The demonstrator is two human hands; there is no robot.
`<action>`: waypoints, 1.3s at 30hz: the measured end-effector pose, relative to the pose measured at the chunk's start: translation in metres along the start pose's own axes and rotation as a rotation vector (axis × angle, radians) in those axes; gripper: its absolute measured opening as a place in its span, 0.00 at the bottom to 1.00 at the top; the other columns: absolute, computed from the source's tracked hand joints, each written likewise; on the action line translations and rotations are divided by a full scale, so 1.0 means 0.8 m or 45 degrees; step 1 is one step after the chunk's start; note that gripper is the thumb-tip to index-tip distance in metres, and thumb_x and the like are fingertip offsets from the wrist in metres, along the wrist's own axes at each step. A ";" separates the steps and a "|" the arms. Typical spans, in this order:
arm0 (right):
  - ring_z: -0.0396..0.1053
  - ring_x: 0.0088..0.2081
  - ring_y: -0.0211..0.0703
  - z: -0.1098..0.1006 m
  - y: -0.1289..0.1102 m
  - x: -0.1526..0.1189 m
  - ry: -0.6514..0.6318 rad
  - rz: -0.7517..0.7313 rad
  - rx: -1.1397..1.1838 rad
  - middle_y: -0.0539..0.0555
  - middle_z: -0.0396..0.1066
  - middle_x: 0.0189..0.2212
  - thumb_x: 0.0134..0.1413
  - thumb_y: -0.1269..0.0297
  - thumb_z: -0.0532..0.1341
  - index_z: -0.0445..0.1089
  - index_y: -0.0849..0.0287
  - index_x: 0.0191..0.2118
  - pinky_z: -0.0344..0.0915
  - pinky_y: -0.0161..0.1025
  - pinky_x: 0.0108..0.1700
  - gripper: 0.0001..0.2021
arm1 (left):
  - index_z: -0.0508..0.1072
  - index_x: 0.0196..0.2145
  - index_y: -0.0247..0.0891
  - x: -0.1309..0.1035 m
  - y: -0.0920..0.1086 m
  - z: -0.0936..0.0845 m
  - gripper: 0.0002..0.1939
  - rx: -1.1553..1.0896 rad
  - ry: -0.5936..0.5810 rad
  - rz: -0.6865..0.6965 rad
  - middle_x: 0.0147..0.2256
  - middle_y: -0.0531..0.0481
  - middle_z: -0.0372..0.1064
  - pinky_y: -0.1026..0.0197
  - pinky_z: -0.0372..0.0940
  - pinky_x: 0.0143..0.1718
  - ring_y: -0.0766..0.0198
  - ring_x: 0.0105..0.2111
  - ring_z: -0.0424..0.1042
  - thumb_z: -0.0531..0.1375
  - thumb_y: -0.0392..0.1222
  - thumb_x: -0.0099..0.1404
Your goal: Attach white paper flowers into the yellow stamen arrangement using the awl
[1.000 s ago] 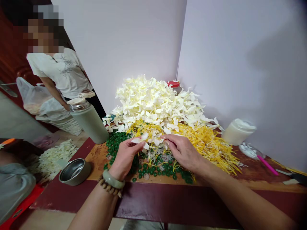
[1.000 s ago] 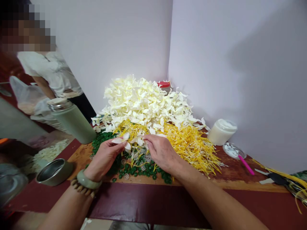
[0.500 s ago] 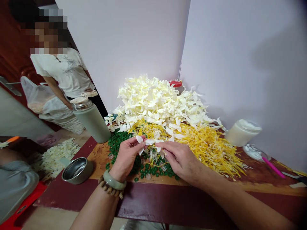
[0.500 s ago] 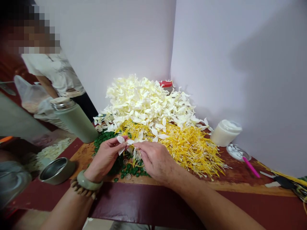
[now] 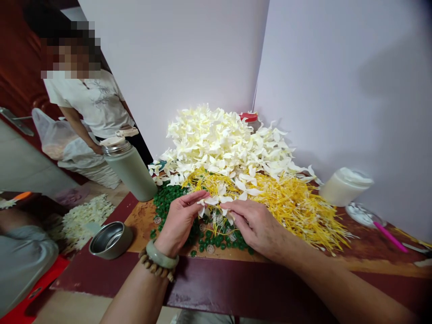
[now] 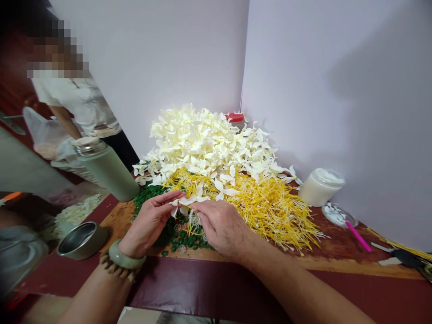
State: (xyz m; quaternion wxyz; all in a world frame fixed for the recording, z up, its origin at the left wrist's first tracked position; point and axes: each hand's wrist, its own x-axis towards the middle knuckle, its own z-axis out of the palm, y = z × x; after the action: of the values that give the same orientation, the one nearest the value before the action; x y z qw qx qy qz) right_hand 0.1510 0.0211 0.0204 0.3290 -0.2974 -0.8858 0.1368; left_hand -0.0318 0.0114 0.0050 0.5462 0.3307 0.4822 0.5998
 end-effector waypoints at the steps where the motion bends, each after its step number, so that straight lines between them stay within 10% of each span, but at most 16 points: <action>1: 0.70 0.39 0.40 0.000 0.000 0.000 0.016 -0.003 0.000 0.56 0.73 0.38 0.55 0.73 0.50 0.69 0.60 0.43 0.65 0.38 0.42 0.14 | 0.76 0.33 0.33 0.000 0.000 0.000 0.15 -0.010 0.006 0.001 0.34 0.46 0.74 0.64 0.61 0.39 0.66 0.33 0.69 0.64 0.31 0.42; 39: 0.67 0.32 0.43 0.022 -0.013 -0.004 0.108 -0.078 -0.528 0.56 0.71 0.30 0.53 0.76 0.50 0.66 0.66 0.45 0.58 0.41 0.36 0.14 | 0.74 0.34 0.35 -0.001 -0.006 0.009 0.14 -0.186 0.026 -0.073 0.28 0.51 0.73 0.69 0.63 0.37 0.71 0.30 0.69 0.66 0.32 0.46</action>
State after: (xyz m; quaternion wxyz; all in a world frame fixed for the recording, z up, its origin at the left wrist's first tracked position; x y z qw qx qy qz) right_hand 0.1366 0.0101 0.0107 0.3017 -0.3371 -0.8890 -0.0711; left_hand -0.0231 0.0121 0.0026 0.5807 0.2698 0.4522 0.6209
